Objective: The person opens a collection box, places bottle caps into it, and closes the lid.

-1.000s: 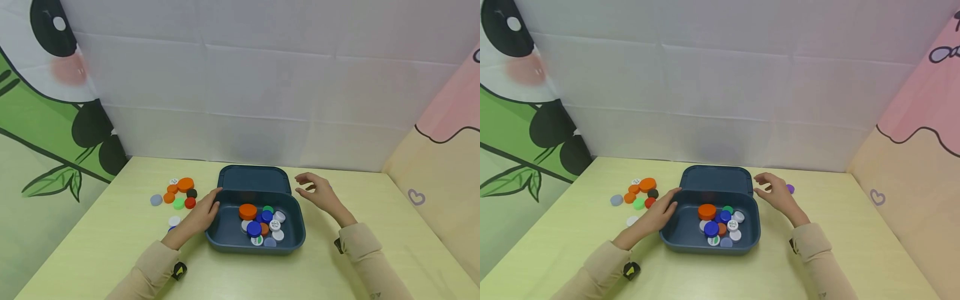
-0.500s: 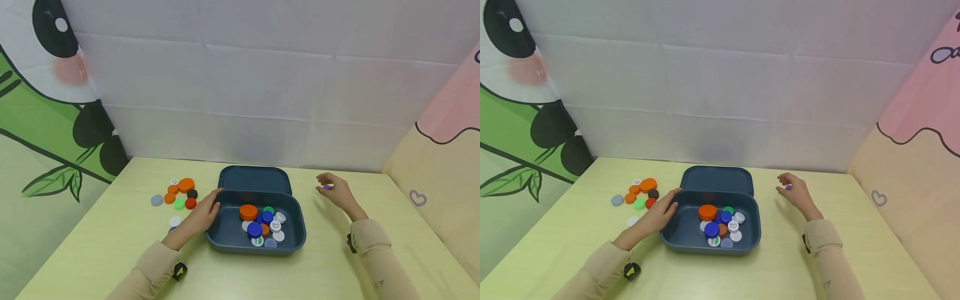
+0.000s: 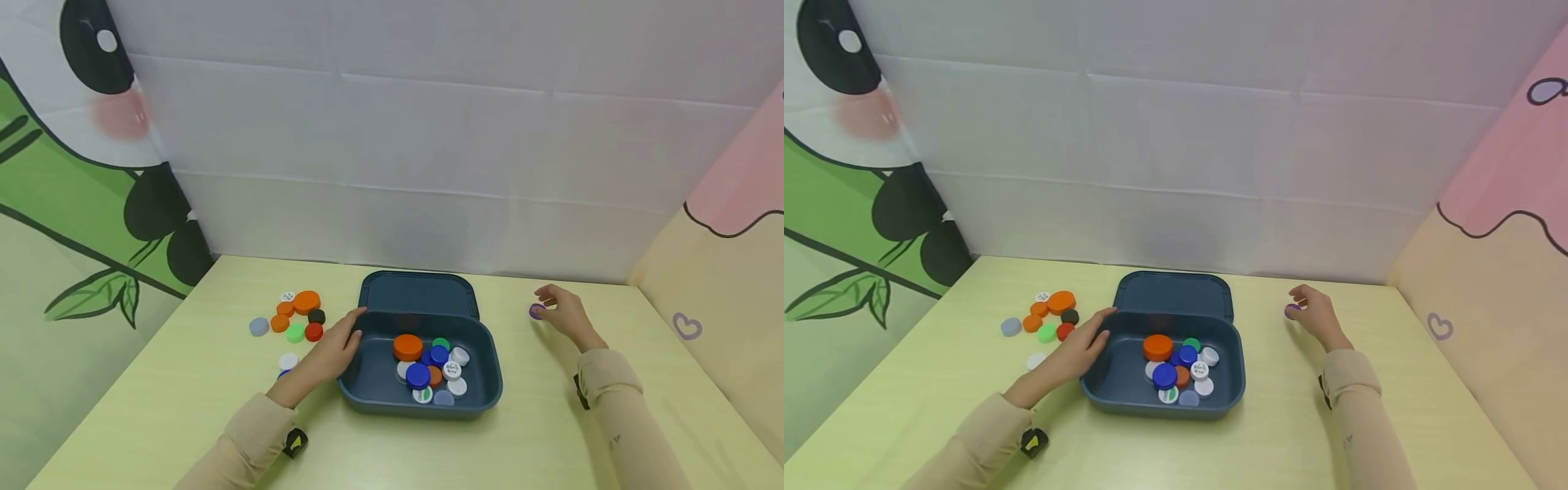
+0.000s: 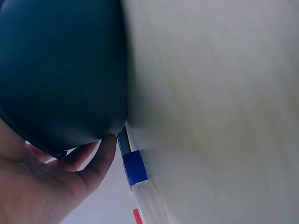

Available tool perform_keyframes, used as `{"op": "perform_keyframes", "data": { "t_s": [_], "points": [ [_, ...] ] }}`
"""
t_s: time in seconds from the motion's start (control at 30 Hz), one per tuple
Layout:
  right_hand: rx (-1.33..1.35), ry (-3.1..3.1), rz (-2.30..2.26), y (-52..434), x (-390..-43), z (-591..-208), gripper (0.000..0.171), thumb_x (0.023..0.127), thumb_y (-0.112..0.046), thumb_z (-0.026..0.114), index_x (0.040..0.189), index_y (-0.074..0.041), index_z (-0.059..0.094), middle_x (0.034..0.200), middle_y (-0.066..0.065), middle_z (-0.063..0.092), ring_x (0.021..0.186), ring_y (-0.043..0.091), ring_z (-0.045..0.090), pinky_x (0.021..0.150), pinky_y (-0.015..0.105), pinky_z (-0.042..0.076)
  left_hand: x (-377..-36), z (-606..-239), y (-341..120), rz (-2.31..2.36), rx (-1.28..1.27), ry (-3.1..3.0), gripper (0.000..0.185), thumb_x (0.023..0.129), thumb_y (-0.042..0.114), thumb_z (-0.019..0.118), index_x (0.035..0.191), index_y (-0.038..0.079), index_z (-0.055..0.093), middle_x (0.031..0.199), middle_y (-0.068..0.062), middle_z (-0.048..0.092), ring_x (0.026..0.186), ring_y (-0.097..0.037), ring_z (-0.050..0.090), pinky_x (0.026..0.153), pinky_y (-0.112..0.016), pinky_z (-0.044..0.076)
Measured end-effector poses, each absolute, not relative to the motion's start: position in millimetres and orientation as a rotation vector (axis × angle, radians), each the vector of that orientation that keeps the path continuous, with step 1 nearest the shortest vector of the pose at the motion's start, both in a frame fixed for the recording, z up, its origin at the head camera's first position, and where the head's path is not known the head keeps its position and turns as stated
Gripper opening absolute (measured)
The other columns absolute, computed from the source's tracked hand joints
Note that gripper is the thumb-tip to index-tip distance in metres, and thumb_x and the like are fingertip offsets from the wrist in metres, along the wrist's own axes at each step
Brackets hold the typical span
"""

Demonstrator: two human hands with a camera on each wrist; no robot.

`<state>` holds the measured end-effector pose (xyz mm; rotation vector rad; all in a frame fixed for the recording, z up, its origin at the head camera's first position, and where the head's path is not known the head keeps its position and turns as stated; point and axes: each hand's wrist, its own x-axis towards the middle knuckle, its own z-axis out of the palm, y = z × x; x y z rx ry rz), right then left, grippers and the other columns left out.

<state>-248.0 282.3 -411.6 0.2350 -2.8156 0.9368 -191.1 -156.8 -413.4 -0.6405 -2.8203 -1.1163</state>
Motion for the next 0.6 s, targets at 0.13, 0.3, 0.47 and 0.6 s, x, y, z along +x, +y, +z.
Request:
{"op": "perform_keyframes", "data": {
  "t_s": [0.13, 0.3, 0.47, 0.6],
  "points": [
    [0.197, -2.860, 0.935, 285.0, -251.0, -414.6, 0.034, 0.085, -0.005, 0.059, 0.115, 0.008, 0.051, 0.111, 0.028, 0.055, 0.102, 0.043, 0.054, 0.083, 0.050, 0.048, -191.2, -413.1, -156.4, -1.118, -0.633, -2.822, 0.045, 0.096, 0.010, 0.041, 0.139, 0.001, 0.032, 0.140, -0.019, 0.041, 0.127, -0.033, 0.041, 0.104, -0.048, 0.034],
    [0.178, -2.877, 0.931, 282.9, -254.4, -416.1, 0.033, 0.084, -0.004, 0.060, 0.112, 0.009, 0.052, 0.108, 0.029, 0.056, 0.100, 0.043, 0.055, 0.082, 0.049, 0.048, -191.1, -413.1, -156.5, -1.110, -0.628, -2.822, 0.045, 0.096, 0.009, 0.042, 0.139, 0.001, 0.032, 0.139, -0.019, 0.041, 0.127, -0.033, 0.042, 0.104, -0.048, 0.035],
    [0.176, -2.888, 0.917, 280.4, -257.5, -417.4, 0.031, 0.082, -0.001, 0.061, 0.109, 0.011, 0.053, 0.106, 0.030, 0.057, 0.096, 0.042, 0.055, 0.082, 0.050, 0.046, -191.4, -413.6, -156.7, -1.106, -0.633, -2.821, 0.045, 0.096, 0.009, 0.042, 0.139, 0.000, 0.032, 0.139, -0.019, 0.041, 0.127, -0.033, 0.042, 0.104, -0.048, 0.035],
    [0.160, -2.907, 0.899, 280.6, -260.1, -419.7, 0.030, 0.082, 0.000, 0.060, 0.109, 0.011, 0.053, 0.106, 0.029, 0.057, 0.096, 0.041, 0.055, 0.083, 0.049, 0.046, -191.9, -414.0, -156.5, -1.104, -0.633, -2.820, 0.045, 0.096, 0.009, 0.042, 0.139, 0.000, 0.032, 0.139, -0.019, 0.041, 0.127, -0.033, 0.042, 0.104, -0.048, 0.035]
  ]
}}
